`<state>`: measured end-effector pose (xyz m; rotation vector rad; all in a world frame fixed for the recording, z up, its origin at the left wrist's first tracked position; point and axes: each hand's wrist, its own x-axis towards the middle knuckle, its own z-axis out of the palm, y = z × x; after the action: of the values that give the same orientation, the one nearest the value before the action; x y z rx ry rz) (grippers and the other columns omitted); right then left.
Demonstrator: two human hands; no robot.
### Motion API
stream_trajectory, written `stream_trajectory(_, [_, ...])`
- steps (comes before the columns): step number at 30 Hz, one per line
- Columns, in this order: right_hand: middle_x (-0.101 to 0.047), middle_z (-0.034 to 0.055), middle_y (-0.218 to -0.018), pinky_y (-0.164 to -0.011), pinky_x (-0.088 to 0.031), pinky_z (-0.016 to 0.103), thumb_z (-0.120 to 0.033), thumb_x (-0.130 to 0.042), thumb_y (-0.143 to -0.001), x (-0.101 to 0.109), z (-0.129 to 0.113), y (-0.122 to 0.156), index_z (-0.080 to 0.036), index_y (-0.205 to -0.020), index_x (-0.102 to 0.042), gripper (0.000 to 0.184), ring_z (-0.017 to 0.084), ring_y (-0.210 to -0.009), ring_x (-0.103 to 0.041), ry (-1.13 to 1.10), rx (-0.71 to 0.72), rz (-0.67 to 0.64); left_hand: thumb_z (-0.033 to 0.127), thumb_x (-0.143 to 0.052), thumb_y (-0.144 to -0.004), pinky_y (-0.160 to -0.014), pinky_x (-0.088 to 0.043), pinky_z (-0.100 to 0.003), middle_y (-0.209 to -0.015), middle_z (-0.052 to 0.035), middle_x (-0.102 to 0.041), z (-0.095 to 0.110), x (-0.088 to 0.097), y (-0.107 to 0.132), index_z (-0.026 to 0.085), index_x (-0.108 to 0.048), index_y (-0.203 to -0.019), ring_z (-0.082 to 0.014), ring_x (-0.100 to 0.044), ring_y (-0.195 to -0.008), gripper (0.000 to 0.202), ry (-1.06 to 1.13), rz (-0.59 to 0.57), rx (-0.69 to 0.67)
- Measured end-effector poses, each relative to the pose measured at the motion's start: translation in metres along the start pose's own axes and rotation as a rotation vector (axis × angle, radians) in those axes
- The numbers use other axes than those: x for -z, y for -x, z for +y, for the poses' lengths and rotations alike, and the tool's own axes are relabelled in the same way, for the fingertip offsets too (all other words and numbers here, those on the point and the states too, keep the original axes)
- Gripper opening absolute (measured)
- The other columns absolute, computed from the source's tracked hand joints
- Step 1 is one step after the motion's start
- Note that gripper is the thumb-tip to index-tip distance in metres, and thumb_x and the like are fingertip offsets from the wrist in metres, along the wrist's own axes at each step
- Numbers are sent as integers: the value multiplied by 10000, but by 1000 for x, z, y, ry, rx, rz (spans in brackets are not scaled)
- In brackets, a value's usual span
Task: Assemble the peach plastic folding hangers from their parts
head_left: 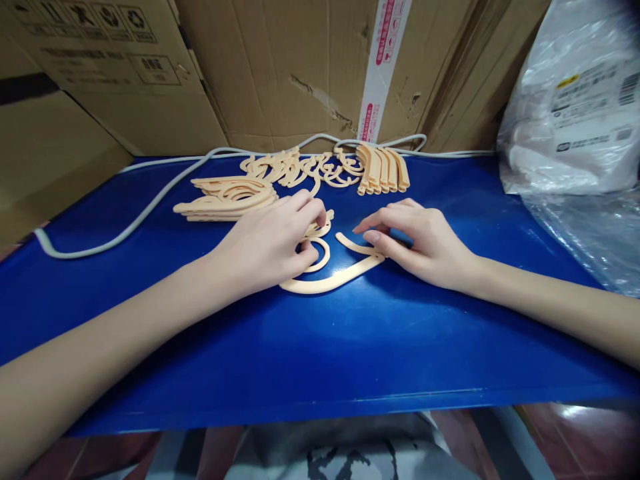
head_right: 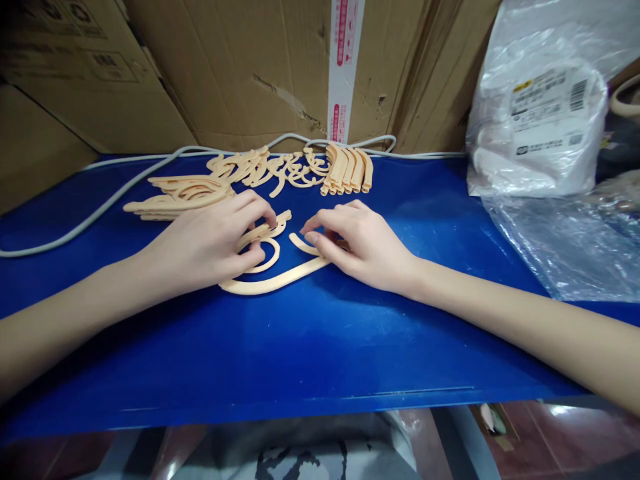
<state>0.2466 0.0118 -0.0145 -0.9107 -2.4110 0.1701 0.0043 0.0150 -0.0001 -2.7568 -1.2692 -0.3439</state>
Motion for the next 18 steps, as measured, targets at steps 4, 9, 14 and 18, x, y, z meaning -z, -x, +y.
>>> stream_trajectory(4, [-748, 34, -912, -733, -443, 298, -292, -454, -990, 1, -1, 1, -195, -1024, -671, 240, 164, -759, -656, -12, -31, -35, 174, -480, -816, -631, -378, -315, -1022, -43, -607, -1, 1, 0, 185, -556, -1019, -211, -599, -843, 217, -43, -14, 24])
stream_trajectory(9, [-714, 58, -907, -754, -456, 317, -291, -463, -979, 0, 0, 0, -181, -1003, -678, 243, 189, -821, -630, -12, -31, -12, 176, -462, -817, -681, -423, -351, -1029, -74, -619, -1, 2, 1, 174, -565, -1022, -259, -616, -918, 230, -93, -12, 34])
stream_trajectory(14, [-678, 67, -927, -770, -458, 333, -341, -556, -943, -2, 2, -2, -191, -1043, -689, 224, 201, -877, -605, -33, -35, -34, 169, -453, -811, -689, -443, -367, -1034, -90, -630, -1, 1, 1, 167, -568, -1037, -268, -618, -896, 254, -118, -16, 30])
stream_trajectory(18, [-692, 38, -916, -793, -414, 342, -323, -580, -946, -4, 6, -2, -210, -1068, -689, 199, 194, -882, -608, 2, -53, -58, 158, -441, -815, -722, -450, -375, -1053, -95, -627, -2, 1, 2, 160, -572, -1043, -278, -616, -930, 263, -134, -10, 20])
